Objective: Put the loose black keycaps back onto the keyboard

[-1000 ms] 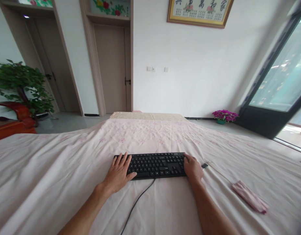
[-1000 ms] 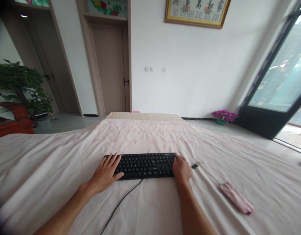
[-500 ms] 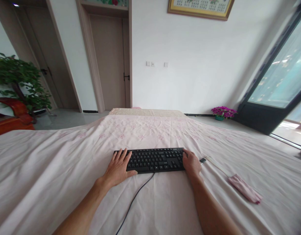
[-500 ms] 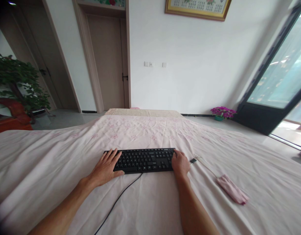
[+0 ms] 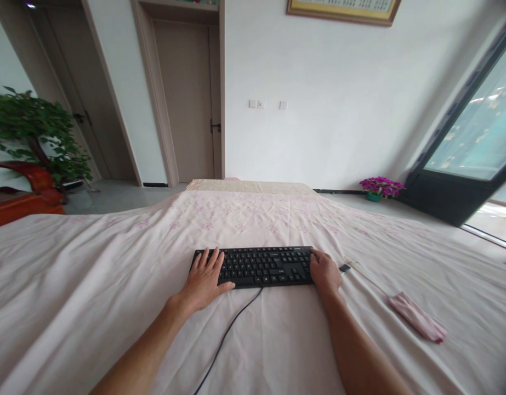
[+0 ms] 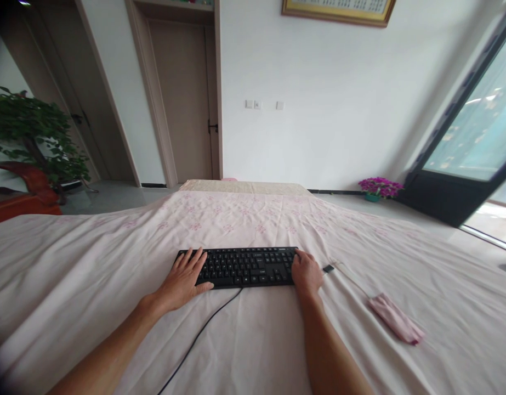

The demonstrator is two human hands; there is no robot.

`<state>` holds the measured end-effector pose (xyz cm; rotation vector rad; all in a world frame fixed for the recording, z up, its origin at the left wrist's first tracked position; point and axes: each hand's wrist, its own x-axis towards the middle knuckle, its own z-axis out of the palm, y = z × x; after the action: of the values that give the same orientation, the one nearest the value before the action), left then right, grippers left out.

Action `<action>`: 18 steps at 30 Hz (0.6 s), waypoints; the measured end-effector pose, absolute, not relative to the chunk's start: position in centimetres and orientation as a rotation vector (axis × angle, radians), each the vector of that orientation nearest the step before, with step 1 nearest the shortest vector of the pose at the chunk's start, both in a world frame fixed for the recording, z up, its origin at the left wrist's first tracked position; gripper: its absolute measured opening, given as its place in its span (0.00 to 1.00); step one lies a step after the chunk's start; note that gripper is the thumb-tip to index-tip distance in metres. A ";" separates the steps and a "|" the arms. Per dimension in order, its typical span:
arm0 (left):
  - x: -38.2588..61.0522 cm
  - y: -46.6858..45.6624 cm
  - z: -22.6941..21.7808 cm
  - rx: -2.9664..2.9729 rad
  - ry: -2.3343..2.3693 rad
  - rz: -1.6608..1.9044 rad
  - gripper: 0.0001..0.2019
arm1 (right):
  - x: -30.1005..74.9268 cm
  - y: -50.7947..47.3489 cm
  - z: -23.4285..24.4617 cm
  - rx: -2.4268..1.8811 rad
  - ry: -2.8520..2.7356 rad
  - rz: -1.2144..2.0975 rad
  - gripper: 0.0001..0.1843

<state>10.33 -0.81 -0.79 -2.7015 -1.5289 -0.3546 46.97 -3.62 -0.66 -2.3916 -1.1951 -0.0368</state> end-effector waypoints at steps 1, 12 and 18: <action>10.5 -1.0 -0.7 -2.699 -1.540 -0.341 0.41 | 47.0 -3.6 -0.7 -2.389 -1.196 -0.044 0.24; 11.5 -2.0 0.7 -2.683 -1.593 -0.352 0.34 | 47.3 -3.4 -1.1 -2.386 -1.194 -0.052 0.23; 11.3 -2.0 1.5 -2.701 -1.577 -0.338 0.34 | 47.3 -3.4 -1.0 -2.393 -1.184 -0.035 0.23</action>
<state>11.33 -1.96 1.51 -2.7007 -1.5773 -0.3384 47.33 -3.41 -0.96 -2.3925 -1.1841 -0.0348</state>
